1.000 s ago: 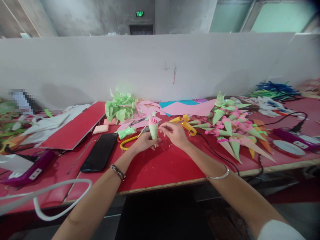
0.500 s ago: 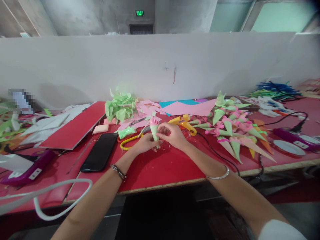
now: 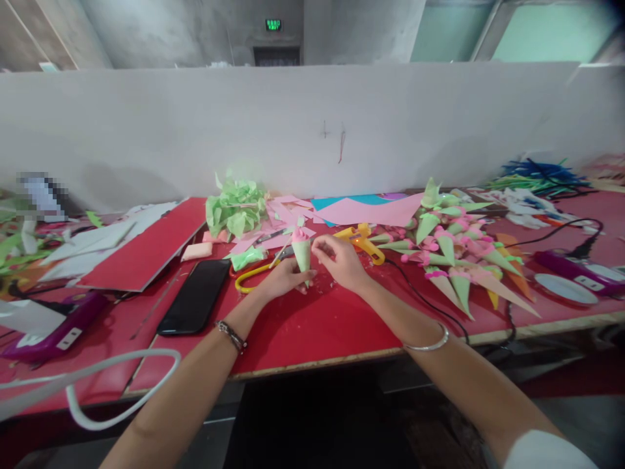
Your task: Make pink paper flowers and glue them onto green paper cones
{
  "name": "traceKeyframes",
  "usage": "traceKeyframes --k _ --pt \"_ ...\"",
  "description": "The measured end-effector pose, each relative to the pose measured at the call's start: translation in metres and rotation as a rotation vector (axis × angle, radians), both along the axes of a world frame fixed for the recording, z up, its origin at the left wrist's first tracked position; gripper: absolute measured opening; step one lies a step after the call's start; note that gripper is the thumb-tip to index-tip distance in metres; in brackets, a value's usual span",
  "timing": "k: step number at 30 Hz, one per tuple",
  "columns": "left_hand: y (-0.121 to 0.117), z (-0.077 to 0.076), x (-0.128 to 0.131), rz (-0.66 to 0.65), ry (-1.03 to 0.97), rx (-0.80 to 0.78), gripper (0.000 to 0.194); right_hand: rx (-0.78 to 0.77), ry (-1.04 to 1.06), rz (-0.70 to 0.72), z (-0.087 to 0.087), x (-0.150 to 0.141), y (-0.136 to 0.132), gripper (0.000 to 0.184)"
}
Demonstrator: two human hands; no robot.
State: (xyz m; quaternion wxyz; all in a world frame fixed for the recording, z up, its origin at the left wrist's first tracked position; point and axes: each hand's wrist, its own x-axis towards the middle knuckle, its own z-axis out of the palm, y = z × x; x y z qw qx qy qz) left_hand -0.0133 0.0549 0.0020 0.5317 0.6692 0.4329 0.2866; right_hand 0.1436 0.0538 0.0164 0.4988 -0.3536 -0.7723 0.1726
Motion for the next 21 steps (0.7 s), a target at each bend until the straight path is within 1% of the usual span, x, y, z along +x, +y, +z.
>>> traceKeyframes --k 4,8,10,13,16,18,21 --pt "0.0029 -0.0044 -0.0001 0.014 0.020 0.002 0.023 -0.037 0.077 -0.003 0.0001 0.0004 0.0007 0.007" --pt "0.0032 -0.0046 0.0011 0.040 0.032 0.006 0.022 -0.044 0.137 0.022 0.0001 0.0002 0.0007 0.009" --pt "0.0025 -0.0037 0.0015 0.040 0.039 0.008 0.020 -0.023 0.131 0.035 0.0013 0.0000 -0.0003 0.008" --pt "0.0009 -0.0022 0.0017 0.012 0.046 0.014 0.017 0.042 0.069 0.049 0.0034 -0.0002 -0.0020 0.008" --pt "-0.0008 -0.0011 0.0019 -0.020 0.069 0.034 0.014 0.095 0.051 0.018 0.0035 0.0001 -0.0021 0.008" --pt "-0.0015 -0.0008 0.0021 -0.035 0.092 0.044 0.013 0.105 0.065 -0.009 0.0025 0.0004 -0.0012 0.008" --pt "-0.0014 -0.0011 0.0022 -0.050 0.108 0.053 0.014 0.102 0.051 -0.014 0.0011 0.0008 0.0000 0.010"
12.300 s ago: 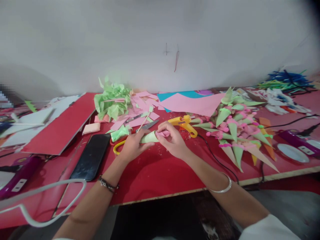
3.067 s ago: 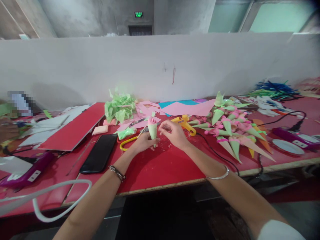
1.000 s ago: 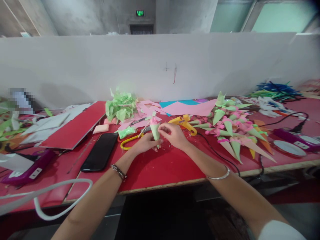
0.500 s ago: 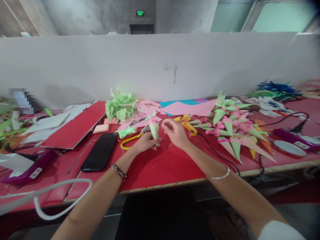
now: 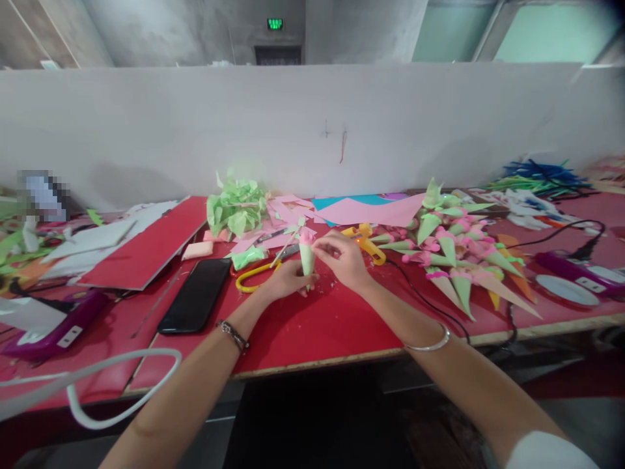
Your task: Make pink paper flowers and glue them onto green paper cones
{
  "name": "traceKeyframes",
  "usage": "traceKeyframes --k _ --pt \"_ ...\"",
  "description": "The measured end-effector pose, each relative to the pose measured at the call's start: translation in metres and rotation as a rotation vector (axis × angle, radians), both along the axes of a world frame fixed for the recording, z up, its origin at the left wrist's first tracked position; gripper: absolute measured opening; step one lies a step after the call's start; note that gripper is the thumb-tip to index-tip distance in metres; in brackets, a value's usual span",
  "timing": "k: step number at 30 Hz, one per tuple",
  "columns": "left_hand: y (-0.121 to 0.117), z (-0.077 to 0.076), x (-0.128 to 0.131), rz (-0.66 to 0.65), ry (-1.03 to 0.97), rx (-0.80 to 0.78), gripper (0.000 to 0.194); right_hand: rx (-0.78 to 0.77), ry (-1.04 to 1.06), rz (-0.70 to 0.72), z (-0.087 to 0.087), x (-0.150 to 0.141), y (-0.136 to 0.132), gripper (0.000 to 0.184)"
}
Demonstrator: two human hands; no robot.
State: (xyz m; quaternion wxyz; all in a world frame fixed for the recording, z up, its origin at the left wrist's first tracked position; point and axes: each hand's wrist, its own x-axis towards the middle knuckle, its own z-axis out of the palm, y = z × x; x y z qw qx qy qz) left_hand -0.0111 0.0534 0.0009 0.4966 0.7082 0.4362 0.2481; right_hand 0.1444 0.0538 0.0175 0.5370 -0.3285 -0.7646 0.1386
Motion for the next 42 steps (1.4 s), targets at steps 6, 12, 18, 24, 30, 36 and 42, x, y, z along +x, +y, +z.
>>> traceKeyframes --k 6,12,18,24,30,36,42 --pt "0.0006 0.0001 -0.0003 0.001 -0.011 -0.014 0.014 0.029 0.004 -0.019 0.0022 0.0010 -0.0021 0.020" --pt "-0.0001 0.0008 0.0000 0.016 -0.056 -0.049 0.014 0.034 -0.017 0.000 0.0051 0.0025 -0.0047 0.026" --pt "-0.0011 0.0031 0.0006 0.016 -0.082 -0.070 0.014 0.036 -0.048 0.018 0.0043 0.0024 -0.0040 0.026" --pt "-0.0024 0.0067 0.0010 0.029 -0.112 -0.087 0.019 0.034 -0.059 0.025 0.0049 0.0020 -0.0047 0.026" --pt "-0.0010 0.0047 -0.0001 0.020 -0.124 -0.091 0.022 0.042 -0.051 0.041 0.0038 0.0023 -0.0037 0.026" --pt "0.0007 0.0021 -0.0013 0.014 -0.121 -0.078 0.021 0.041 -0.049 0.043 0.0040 0.0027 -0.0040 0.025" --pt "0.0004 0.0039 -0.0007 0.021 -0.117 -0.089 0.020 0.050 -0.042 0.047 0.0028 0.0029 -0.0028 0.025"
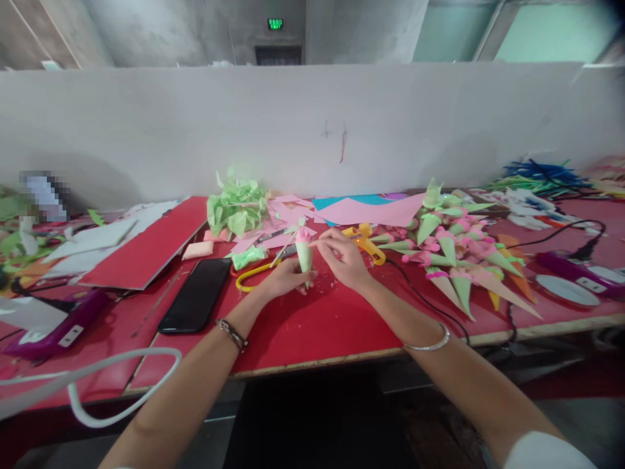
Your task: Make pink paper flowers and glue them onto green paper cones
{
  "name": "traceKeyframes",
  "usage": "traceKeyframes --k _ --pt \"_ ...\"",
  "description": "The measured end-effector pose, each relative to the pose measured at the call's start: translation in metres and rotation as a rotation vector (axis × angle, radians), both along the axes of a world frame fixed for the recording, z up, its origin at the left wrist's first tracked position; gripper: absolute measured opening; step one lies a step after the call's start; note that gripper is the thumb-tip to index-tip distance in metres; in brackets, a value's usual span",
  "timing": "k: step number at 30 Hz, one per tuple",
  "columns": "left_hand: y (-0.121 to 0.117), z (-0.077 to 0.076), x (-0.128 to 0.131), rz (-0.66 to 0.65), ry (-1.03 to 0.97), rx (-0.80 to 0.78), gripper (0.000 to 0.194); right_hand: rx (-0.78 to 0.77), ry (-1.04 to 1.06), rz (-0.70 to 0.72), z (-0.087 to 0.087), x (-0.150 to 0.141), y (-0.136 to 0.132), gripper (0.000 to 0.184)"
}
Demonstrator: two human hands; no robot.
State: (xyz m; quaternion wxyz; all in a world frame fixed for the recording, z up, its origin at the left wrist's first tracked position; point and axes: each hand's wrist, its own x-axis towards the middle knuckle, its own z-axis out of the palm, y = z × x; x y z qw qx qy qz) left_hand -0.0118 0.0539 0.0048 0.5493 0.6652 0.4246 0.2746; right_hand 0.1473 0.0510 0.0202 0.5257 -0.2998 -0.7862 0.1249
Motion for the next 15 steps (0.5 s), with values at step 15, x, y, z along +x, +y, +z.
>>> traceKeyframes --k 15 --pt "0.0020 -0.0033 -0.0006 0.009 0.005 0.017 0.022 0.002 -0.007 -0.010 0.0006 -0.0011 0.0005 0.024"
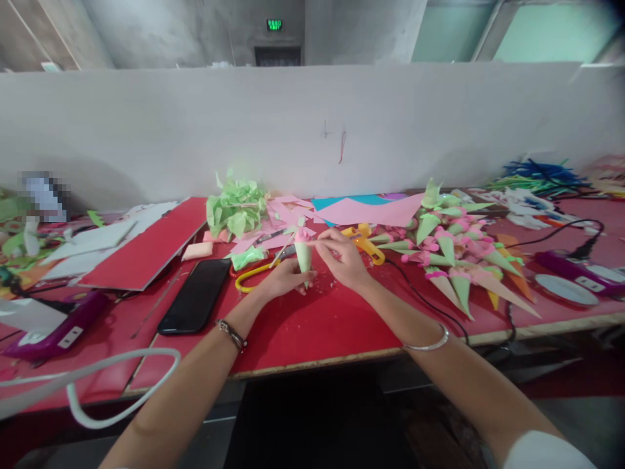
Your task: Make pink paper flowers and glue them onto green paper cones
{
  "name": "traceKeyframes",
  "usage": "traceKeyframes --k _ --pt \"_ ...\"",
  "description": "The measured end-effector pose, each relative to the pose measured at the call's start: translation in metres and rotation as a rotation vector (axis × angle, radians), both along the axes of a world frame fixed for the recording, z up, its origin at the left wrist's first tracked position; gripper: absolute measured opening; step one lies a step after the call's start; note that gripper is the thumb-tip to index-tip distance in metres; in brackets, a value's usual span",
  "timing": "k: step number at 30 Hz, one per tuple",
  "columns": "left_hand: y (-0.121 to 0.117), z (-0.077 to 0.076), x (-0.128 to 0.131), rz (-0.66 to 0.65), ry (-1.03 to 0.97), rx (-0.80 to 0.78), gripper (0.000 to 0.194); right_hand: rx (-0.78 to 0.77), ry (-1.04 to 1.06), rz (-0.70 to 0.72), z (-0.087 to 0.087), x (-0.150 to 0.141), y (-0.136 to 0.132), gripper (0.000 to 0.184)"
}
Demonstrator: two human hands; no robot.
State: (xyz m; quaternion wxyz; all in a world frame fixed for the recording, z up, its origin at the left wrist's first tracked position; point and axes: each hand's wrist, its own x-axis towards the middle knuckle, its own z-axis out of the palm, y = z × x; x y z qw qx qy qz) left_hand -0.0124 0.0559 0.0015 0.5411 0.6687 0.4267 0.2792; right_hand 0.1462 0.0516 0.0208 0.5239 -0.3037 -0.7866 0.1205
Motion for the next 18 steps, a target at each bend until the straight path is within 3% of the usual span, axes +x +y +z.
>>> traceKeyframes --k 18 --pt "-0.0022 0.0031 -0.0002 0.030 0.029 0.017 0.017 0.016 0.022 -0.024 -0.0003 -0.0002 0.0006 0.012"
